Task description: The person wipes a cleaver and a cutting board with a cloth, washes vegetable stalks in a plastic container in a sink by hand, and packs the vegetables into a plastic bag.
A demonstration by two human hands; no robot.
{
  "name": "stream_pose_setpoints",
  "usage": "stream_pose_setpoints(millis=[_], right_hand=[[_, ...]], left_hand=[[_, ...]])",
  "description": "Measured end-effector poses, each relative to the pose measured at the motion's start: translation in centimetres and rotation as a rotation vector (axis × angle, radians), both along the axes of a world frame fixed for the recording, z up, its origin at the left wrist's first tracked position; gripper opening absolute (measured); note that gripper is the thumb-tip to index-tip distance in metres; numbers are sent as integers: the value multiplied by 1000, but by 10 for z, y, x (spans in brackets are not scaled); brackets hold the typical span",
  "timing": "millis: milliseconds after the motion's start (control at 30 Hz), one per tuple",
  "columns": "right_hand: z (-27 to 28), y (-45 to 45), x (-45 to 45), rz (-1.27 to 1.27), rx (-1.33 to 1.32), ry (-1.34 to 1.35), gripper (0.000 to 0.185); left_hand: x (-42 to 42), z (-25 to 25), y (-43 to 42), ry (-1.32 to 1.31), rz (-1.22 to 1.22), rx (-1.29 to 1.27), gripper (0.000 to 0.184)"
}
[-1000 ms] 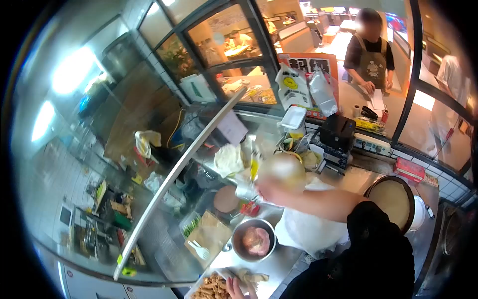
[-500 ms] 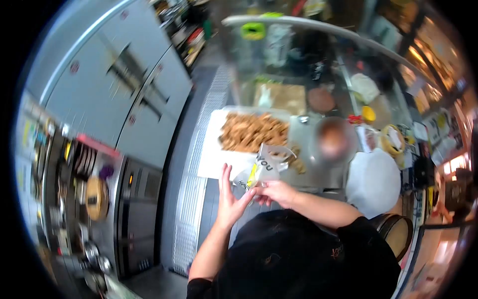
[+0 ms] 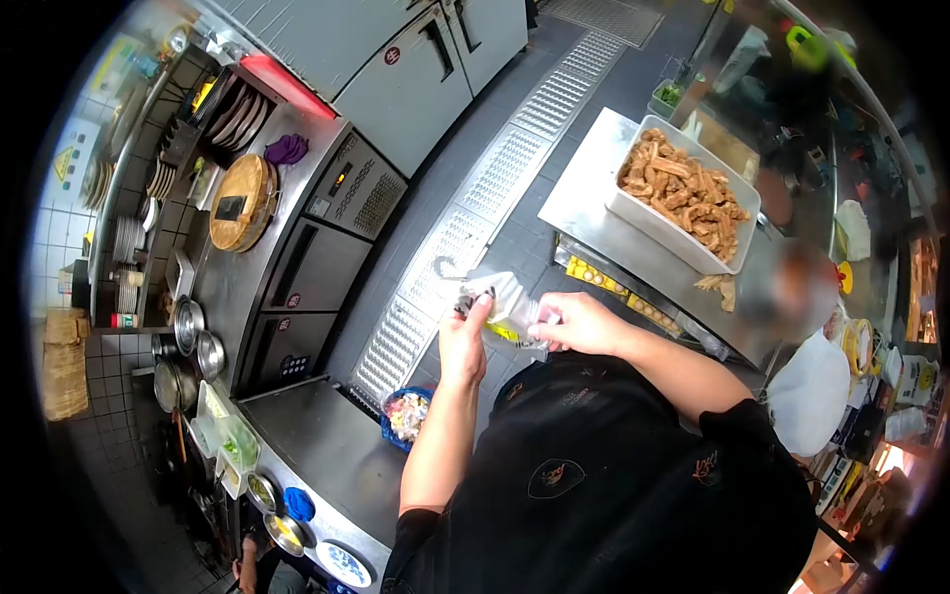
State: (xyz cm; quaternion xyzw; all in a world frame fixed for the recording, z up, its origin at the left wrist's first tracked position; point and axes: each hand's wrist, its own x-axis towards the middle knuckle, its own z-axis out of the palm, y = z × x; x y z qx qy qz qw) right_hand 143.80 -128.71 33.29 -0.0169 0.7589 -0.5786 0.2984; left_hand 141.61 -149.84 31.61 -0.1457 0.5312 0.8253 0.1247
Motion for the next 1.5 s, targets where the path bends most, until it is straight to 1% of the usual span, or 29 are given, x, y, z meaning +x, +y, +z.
stream_pose_setpoints(millis=[100,133,200,233,267,300,367,400,433,500,533,633,667,700,733,767,833,867,933,1000,1100,1133,1233,1267,1300,1367,1400,1433,1500], right_hand=[[-9,1,-17,-165,-177,-177,32],[-14,2,-22,-213,-232,-222,34],[-46,8,-34,-221,-208,-81,40],[-47,6,-46,-224,-201,-7,44],[-45,6,-55,-267,30,201,52],[-43,9,-71,-272,165,391,56],[-37,6,-105,-365,265,636,58],[-34,3,-123,-430,277,707,59],[-24,-1,-140,-475,285,757,60],[-1,-2,-176,-563,311,852,63],[1,0,-195,-572,335,945,66],[-5,10,-246,-434,61,870,68],[3,9,-258,-373,-149,657,69],[-7,7,-269,-332,-322,469,69],[-10,4,-280,-337,-530,304,68],[-11,1,-288,-342,-739,134,67],[-19,6,-307,-334,-736,65,59],[-24,8,-317,-333,-739,32,55],[-46,15,-333,-447,-770,10,45],[-51,18,-347,-584,-788,-19,33],[-56,22,-371,-655,-165,484,35],[-52,18,-379,-709,205,694,38],[-8,10,-417,-732,327,970,47],[-1,4,-431,-691,208,873,48],[2,-3,-445,-651,168,783,53],[-12,-20,-470,-727,-46,446,57],[-21,-24,-483,-741,-54,345,55],[-30,-28,-494,-797,-77,301,50],[-45,-31,-508,-997,-198,213,47]], left_hand=[[-28,-7,-10,91,119,79,19],[-39,-3,-10,69,146,98,20],[-63,4,-11,122,132,78,22],[-76,6,-12,151,125,63,24],[-89,-5,-20,238,42,-176,34],[-100,-6,-20,308,2,-360,32],[-128,3,-31,546,-220,-888,29],[-145,7,-31,680,-264,-990,28],[-160,12,-26,776,-241,-1092,32],[-191,42,-7,982,-237,-1249,37],[-204,42,-7,975,-305,-1285,38],[-235,32,-11,934,-502,-1375,40],[-246,26,-12,919,-544,-1399,40],[-258,22,-8,910,-580,-1420,40],[-270,28,5,893,-553,-1399,29],[-281,31,15,830,-571,-1361,29],[-303,34,30,698,-623,-1290,30],[-316,35,34,696,-666,-1246,34],[-340,39,39,721,-719,-1223,37],[-369,29,38,748,-779,-1184,39],[-414,23,45,689,-838,-1250,39],[-433,29,50,546,-943,-1206,41],[-486,24,52,1259,-820,-1438,45],[-504,21,51,1179,-946,-1386,46],[-518,19,50,1229,-923,-1388,43],[-546,18,56,1350,-879,-1379,39],[-557,22,53,1379,-944,-1383,37],[-568,20,53,1417,-948,-1381,37],[-587,8,54,1490,-960,-1380,36]])
